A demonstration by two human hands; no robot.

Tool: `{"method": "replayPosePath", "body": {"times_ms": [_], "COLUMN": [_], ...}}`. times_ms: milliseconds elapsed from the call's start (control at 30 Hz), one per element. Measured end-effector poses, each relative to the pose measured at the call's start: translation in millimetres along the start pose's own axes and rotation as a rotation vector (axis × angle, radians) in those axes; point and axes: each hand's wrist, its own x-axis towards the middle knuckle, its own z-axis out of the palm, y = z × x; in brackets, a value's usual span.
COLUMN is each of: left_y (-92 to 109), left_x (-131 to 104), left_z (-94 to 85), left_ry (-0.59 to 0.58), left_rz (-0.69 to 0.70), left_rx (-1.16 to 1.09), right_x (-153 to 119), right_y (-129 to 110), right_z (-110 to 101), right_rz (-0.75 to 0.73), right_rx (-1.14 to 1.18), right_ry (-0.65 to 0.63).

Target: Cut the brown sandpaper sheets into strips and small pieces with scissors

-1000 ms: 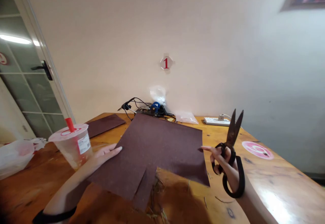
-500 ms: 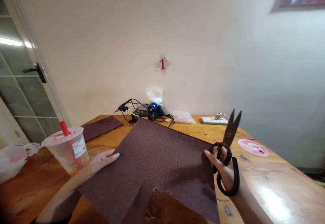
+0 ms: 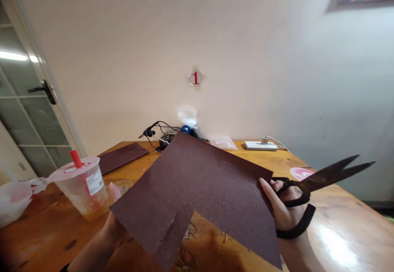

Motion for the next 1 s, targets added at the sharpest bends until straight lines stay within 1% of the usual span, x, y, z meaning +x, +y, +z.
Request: {"method": "replayPosePath", "body": {"times_ms": [33, 100, 133, 200, 233, 267, 333, 400, 467, 533, 600, 667, 700, 767, 833, 933, 967, 1000], "left_y": [-2, -3, -3, -4, -5, -7, -12, -19, -26, -29, -28, -23, -18, -7, 6, 23, 28, 31], "left_x": [2, 6, 7, 9, 9, 9, 9, 9, 10, 12, 13, 13, 12, 9, 5, -2, -4, -6], "left_z": [2.2, 8.5, 12.4, 21.0, 25.6, 30.1, 38.8, 46.1, 50.8, 52.1, 50.4, 47.0, 45.2, 42.5, 41.0, 39.3, 38.2, 36.9], "left_ry": [-0.048, -0.143, -0.185, -0.226, -0.182, -0.122, 0.015, 0.096, 0.161, 0.232, 0.284, 0.308, 0.320, 0.351, 0.373, 0.367, 0.363, 0.360], "left_rz": [0.036, 0.045, 0.033, 0.078, 0.100, 0.091, 0.031, -0.052, -0.119, -0.160, -0.160, -0.135, -0.115, -0.064, -0.005, 0.044, 0.045, 0.043], "left_rx": [-0.052, -0.106, -0.104, -0.059, -0.011, 0.040, 0.146, 0.196, 0.196, 0.197, 0.232, 0.286, 0.311, 0.363, 0.427, 0.549, 0.581, 0.606], "right_x": [-1, -5, -7, -10, -12, -13, -15, -18, -21, -24, -25, -24, -23, -17, -10, -5, -7, -12], "right_y": [1, 1, 1, 3, 5, 6, 8, 8, 7, 6, 6, 8, 9, 11, 14, 20, 22, 25], "right_z": [0, -1, 0, 1, 1, 2, 4, 5, 4, 2, 1, 2, 2, 2, 0, -3, -3, -2], "right_rz": [-0.012, -0.047, -0.053, -0.030, -0.019, -0.017, -0.047, -0.111, -0.148, -0.155, -0.142, -0.107, -0.075, -0.013, 0.025, 0.062, 0.080, 0.091], "right_rx": [0.007, 0.029, 0.038, 0.053, 0.071, 0.091, 0.102, 0.078, -0.005, -0.086, -0.141, -0.106, -0.052, 0.087, 0.173, 0.154, 0.136, 0.116], "right_ry": [0.025, 0.082, 0.108, 0.120, 0.116, 0.115, 0.124, 0.155, 0.142, 0.098, 0.051, 0.034, 0.019, -0.042, -0.160, -0.451, -0.546, -0.609]}}
